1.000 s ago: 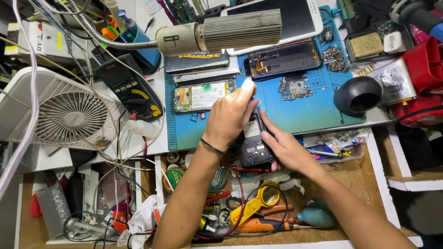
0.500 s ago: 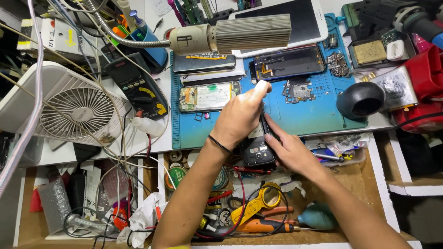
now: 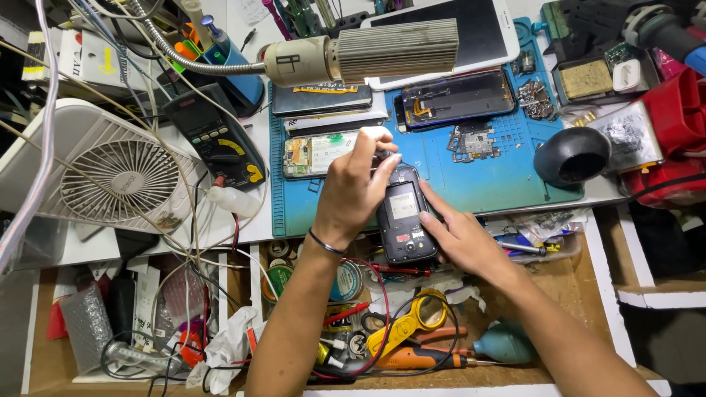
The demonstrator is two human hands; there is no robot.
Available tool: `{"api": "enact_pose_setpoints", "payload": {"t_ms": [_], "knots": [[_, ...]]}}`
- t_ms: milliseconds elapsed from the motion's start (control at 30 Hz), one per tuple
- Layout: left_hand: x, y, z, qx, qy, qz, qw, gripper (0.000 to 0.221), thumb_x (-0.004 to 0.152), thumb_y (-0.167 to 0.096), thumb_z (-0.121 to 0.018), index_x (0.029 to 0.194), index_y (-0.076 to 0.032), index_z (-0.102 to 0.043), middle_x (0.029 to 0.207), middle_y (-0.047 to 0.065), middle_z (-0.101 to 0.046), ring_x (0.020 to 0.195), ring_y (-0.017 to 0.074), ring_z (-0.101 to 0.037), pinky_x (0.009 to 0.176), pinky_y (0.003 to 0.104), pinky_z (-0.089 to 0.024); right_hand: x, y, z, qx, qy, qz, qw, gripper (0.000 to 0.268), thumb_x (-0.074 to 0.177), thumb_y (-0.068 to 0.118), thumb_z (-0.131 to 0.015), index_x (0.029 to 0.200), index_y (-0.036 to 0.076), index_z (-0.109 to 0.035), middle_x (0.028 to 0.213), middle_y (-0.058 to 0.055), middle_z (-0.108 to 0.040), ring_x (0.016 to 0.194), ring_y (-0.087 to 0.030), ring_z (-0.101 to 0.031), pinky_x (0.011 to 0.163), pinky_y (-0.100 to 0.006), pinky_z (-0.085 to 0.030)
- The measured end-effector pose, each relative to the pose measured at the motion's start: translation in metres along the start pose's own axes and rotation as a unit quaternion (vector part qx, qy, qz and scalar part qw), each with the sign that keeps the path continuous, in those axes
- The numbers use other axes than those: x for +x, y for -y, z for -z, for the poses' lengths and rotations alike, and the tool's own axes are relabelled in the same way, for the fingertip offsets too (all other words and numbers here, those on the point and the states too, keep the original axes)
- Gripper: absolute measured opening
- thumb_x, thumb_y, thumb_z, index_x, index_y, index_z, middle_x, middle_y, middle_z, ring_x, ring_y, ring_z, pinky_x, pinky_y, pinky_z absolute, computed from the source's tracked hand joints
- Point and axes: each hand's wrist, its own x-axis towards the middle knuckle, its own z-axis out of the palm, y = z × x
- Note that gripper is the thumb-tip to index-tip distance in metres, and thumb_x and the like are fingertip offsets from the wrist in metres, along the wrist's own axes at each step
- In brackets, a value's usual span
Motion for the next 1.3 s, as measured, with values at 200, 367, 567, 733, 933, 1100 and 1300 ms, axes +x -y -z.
{"api": "enact_pose_setpoints", "payload": {"t_ms": [200, 367, 567, 733, 933, 1100, 1300], "knots": [[-0.071, 0.019, 0.007, -0.123, -0.15, 0.106, 0.975, 0.045, 0.103, -0.008, -0.057, 0.14, -0.006, -0.032, 0.108, 0.022, -0.072, 0.085, 0.0304, -0.075, 0.068, 0.036, -0.068, -0.005, 0.01, 0.003, 0.022, 0.003, -0.028, 0.999, 0.06, 0.1, 0.035, -0.042, 0.159, 0.024, -0.037, 0.051, -0.016, -0.07, 0.049, -0.03, -0.07, 0.053, -0.04, -0.056], [-0.094, 0.038, 0.005, -0.199, -0.254, 0.176, 0.93, 0.052, 0.105, -0.012, -0.052, 0.144, -0.01, -0.017, 0.098, 0.02, -0.069, 0.071, 0.0251, -0.075, 0.066, 0.033, -0.069, 0.001, -0.015, -0.005, 0.058, -0.063, 0.023, 0.996, 0.051, 0.101, 0.023, -0.038, 0.151, 0.02, -0.051, 0.04, -0.012, -0.063, 0.044, -0.027, -0.064, 0.053, -0.039, -0.055], [-0.095, 0.053, 0.009, -0.135, -0.258, 0.115, 0.95, 0.056, 0.107, -0.009, -0.042, 0.153, -0.006, -0.009, 0.091, 0.017, -0.062, 0.064, 0.0242, -0.072, 0.061, 0.035, -0.069, 0.011, -0.033, -0.004, 0.107, -0.156, 0.071, 0.979, 0.037, 0.102, 0.013, -0.046, 0.132, 0.014, -0.069, 0.035, -0.01, -0.057, 0.033, -0.02, -0.051, 0.043, -0.029, -0.049], [-0.105, 0.066, 0.007, -0.082, -0.242, 0.064, 0.965, 0.057, 0.107, -0.007, -0.044, 0.153, -0.002, -0.012, 0.09, 0.016, -0.062, 0.062, 0.0223, -0.07, 0.056, 0.032, -0.066, 0.009, -0.034, -0.011, 0.141, -0.19, 0.096, 0.967, 0.021, 0.097, 0.011, -0.06, 0.107, 0.009, -0.078, 0.033, -0.007, -0.052, 0.032, -0.014, -0.046, 0.04, -0.025, -0.043], [-0.107, 0.07, 0.005, -0.027, -0.203, 0.037, 0.978, 0.056, 0.105, -0.006, -0.048, 0.151, 0.002, -0.018, 0.088, 0.015, -0.066, 0.061, 0.0205, -0.069, 0.053, 0.032, -0.062, 0.015, -0.053, -0.014, 0.145, -0.21, 0.1, 0.962, 0.013, 0.095, 0.014, -0.068, 0.089, 0.011, -0.079, 0.032, -0.004, -0.051, 0.031, -0.011, -0.043, 0.039, -0.023, -0.041], [-0.111, 0.071, 0.006, -0.015, -0.176, 0.019, 0.984, 0.057, 0.104, -0.006, -0.05, 0.152, 0.003, -0.02, 0.089, 0.015, -0.067, 0.063, 0.0214, -0.07, 0.053, 0.032, -0.06, 0.013, -0.045, -0.012, 0.147, -0.22, 0.112, 0.958, 0.015, 0.098, 0.014, -0.065, 0.089, 0.011, -0.077, 0.033, -0.003, -0.049, 0.033, -0.01, -0.041, 0.042, -0.023, -0.041], [-0.108, 0.067, 0.017, 0.015, -0.153, 0.044, 0.987, 0.055, 0.106, -0.012, -0.05, 0.152, 0.005, -0.027, 0.09, 0.02, -0.07, 0.063, 0.0254, -0.069, 0.054, 0.037, -0.058, 0.012, -0.043, -0.012, 0.13, -0.22, 0.112, 0.96, 0.016, 0.098, 0.015, -0.064, 0.089, 0.012, -0.077, 0.033, -0.003, -0.05, 0.034, -0.01, -0.042, 0.043, -0.023, -0.042]]}}
